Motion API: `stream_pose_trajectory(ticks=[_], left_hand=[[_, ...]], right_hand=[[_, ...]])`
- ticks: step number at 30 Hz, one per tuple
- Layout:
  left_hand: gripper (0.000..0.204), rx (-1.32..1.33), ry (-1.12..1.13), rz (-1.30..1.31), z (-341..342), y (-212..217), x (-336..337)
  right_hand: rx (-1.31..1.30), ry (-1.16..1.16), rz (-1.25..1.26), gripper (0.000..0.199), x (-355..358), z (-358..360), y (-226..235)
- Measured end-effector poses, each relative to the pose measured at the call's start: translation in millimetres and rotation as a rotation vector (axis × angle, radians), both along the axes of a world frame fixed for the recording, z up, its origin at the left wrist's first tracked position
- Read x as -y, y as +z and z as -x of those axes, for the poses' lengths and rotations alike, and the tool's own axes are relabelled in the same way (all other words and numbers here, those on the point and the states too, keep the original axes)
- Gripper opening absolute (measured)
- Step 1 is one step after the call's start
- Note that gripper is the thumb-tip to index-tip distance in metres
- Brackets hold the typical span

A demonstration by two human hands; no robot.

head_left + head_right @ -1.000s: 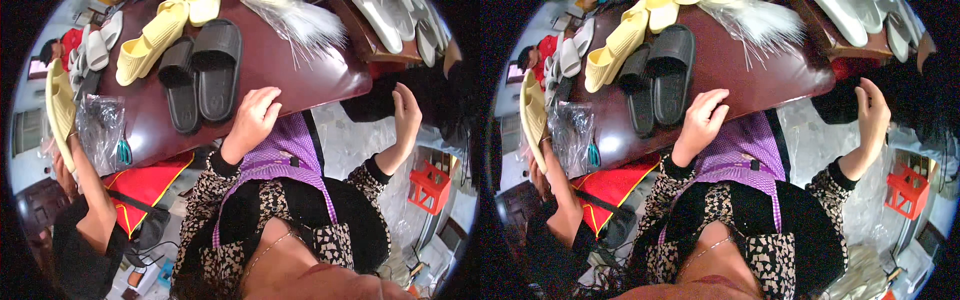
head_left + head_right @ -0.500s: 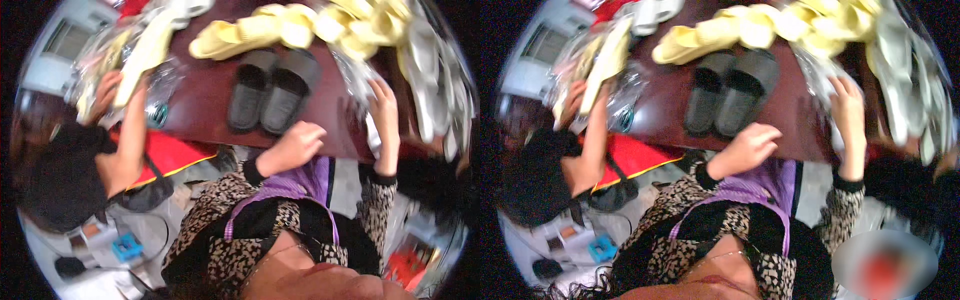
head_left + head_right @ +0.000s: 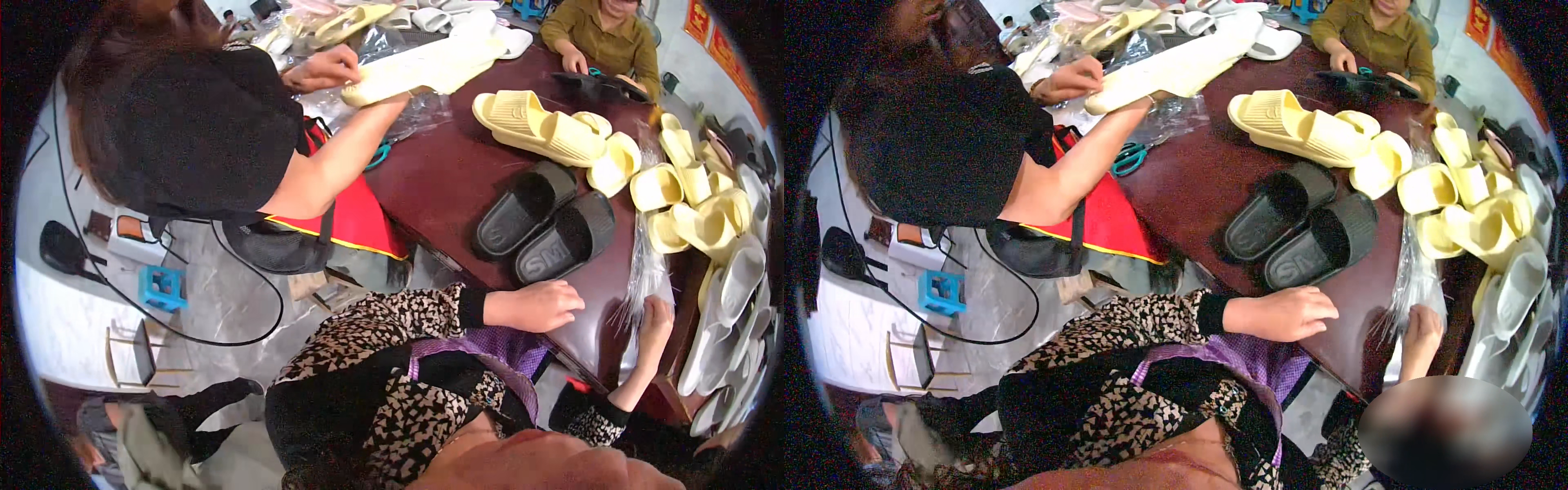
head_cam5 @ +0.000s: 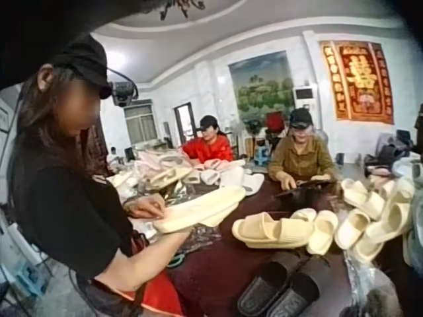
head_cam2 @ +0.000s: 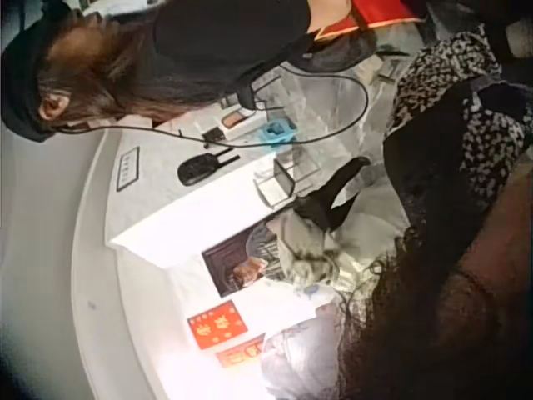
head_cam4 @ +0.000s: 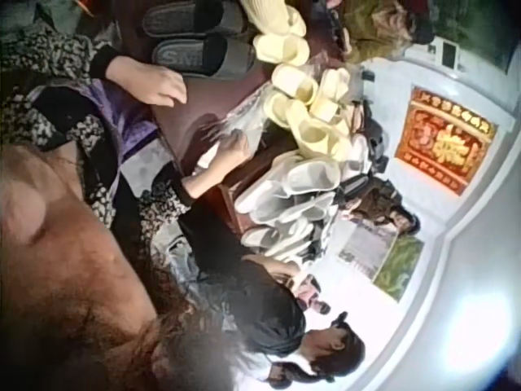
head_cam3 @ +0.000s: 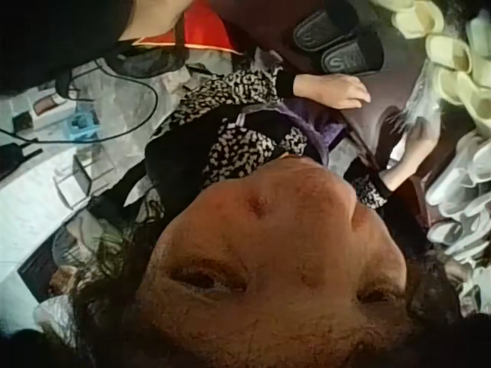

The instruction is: The person attaches pairs of slippers together by threading and fastening plastic tag ties through them by hand.

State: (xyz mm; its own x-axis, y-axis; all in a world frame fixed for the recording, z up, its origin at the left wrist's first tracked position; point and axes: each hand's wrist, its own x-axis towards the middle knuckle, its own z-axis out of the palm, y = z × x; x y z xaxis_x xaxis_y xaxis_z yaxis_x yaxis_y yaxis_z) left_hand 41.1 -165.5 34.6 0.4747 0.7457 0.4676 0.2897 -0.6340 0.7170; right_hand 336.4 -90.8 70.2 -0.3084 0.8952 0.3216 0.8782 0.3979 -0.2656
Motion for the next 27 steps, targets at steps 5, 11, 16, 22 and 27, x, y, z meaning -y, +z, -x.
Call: stream_pose_trajectory(ticks=[5,11,16,22,27], left_hand=[[0.028,0.001,-0.028,-0.005,-10.9,3.1,-11.5],[0.024,0.057,-0.048,-0.078,-49.8,38.2,-38.1],[0.019,0.203,-0.007,-0.261,-80.9,50.2,-58.1],[0.014,0.150,-0.022,0.007,-101.6,17.1,-74.7],[0.014,0.174,0.021,0.073,-100.0,12.2,-72.2]], right_hand=[[-0.434,-0.092,0.030,0.008,-14.5,-17.5,-25.0],[-0.734,-0.010,-0.010,0.007,-8.8,-32.4,-32.6],[-0.605,0.128,-0.016,0.011,6.8,-12.4,-26.6],[-0.450,0.133,-0.056,0.008,15.9,9.6,-21.4],[-0.377,0.179,-0.102,0.010,17.5,9.0,-20.4]])
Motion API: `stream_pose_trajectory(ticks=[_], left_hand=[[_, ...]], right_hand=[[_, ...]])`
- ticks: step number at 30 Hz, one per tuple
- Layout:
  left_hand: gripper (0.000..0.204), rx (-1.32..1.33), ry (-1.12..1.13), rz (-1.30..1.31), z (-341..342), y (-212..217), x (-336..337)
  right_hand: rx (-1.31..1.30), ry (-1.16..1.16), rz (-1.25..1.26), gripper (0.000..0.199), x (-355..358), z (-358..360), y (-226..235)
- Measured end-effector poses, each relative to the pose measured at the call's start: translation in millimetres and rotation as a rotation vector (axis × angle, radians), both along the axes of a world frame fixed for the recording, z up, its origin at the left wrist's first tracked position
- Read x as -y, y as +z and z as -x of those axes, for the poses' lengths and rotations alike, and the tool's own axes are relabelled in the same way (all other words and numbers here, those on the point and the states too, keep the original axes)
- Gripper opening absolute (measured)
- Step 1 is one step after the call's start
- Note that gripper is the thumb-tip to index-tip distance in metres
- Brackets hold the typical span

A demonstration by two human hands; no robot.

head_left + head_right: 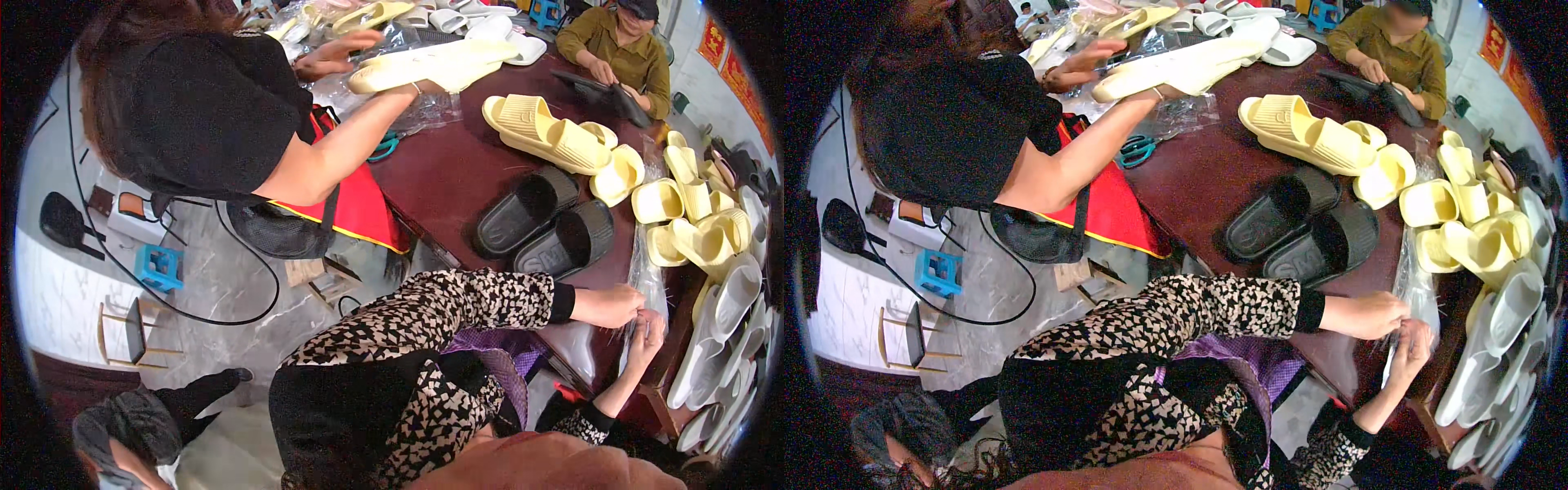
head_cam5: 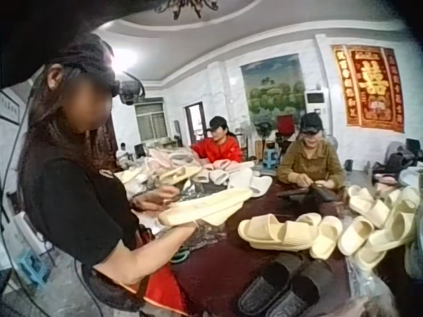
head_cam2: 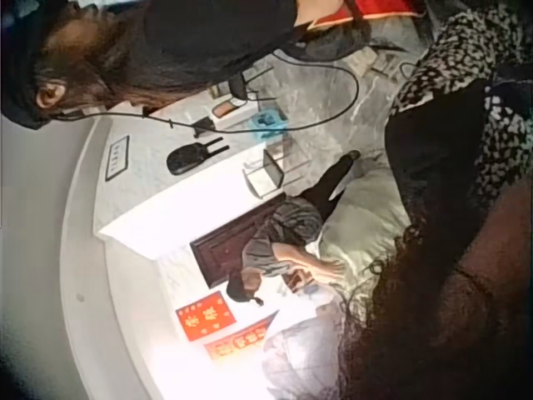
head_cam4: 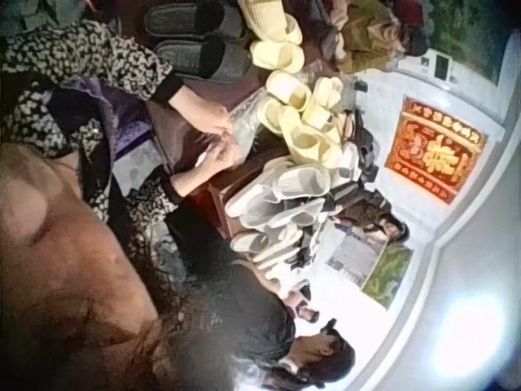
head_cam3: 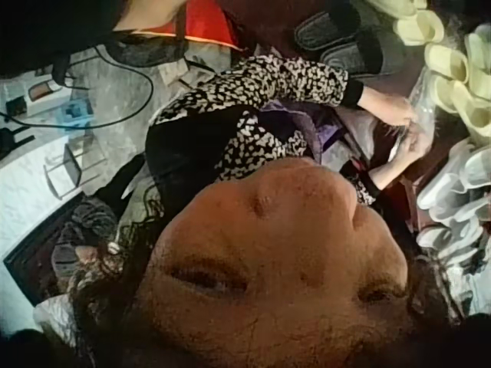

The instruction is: The person attaches pairs of slippers together by threading and fastening plastic tag ties through them by hand.

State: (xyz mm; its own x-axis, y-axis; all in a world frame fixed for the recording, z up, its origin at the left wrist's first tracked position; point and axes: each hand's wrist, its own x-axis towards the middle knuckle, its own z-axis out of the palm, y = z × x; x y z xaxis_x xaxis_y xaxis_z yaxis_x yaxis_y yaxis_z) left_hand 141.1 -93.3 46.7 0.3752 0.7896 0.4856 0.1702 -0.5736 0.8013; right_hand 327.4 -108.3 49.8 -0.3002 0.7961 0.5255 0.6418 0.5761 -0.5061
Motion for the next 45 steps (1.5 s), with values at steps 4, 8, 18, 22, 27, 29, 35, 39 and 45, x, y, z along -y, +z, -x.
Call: stream_pose_trajectory(ticks=[4,8,18,22,27,29,35,39,45], left_hand=[[0.016,0.015,0.055,0.003,-0.1,3.9,2.0],[0.016,0.003,0.077,0.029,2.4,10.1,11.9],[0.013,0.109,0.033,-0.009,30.9,15.1,39.7],[0.013,0.114,0.013,-0.016,56.7,16.3,53.0],[0.011,0.042,-0.027,-0.086,58.0,-2.8,69.1],[0.011,-0.035,-0.050,-0.132,51.8,-11.1,78.1],[0.009,0.072,-0.164,-0.158,60.5,-15.2,102.4],[0.009,0.108,-0.137,-0.139,69.7,-15.1,97.6],[0.011,0.205,0.048,-0.071,84.0,6.5,73.8]], right_hand=[[0.040,-0.120,0.178,0.015,-5.7,-11.6,-11.8],[0.103,-0.147,0.196,0.023,-12.6,-13.9,-18.3],[-0.049,-0.162,0.233,0.036,-35.7,-47.0,-65.9],[-0.021,-0.166,0.203,0.038,-32.4,-35.3,-61.9],[0.035,-0.175,0.159,0.047,-30.8,-27.1,-55.4],[0.059,-0.176,0.142,0.047,-31.2,-26.0,-54.9],[0.117,-0.172,0.064,0.047,-30.7,-20.0,-53.2],[0.118,-0.170,0.056,0.044,-35.3,-18.9,-52.1],[0.086,-0.135,0.093,0.035,-41.9,-40.8,-66.0]])
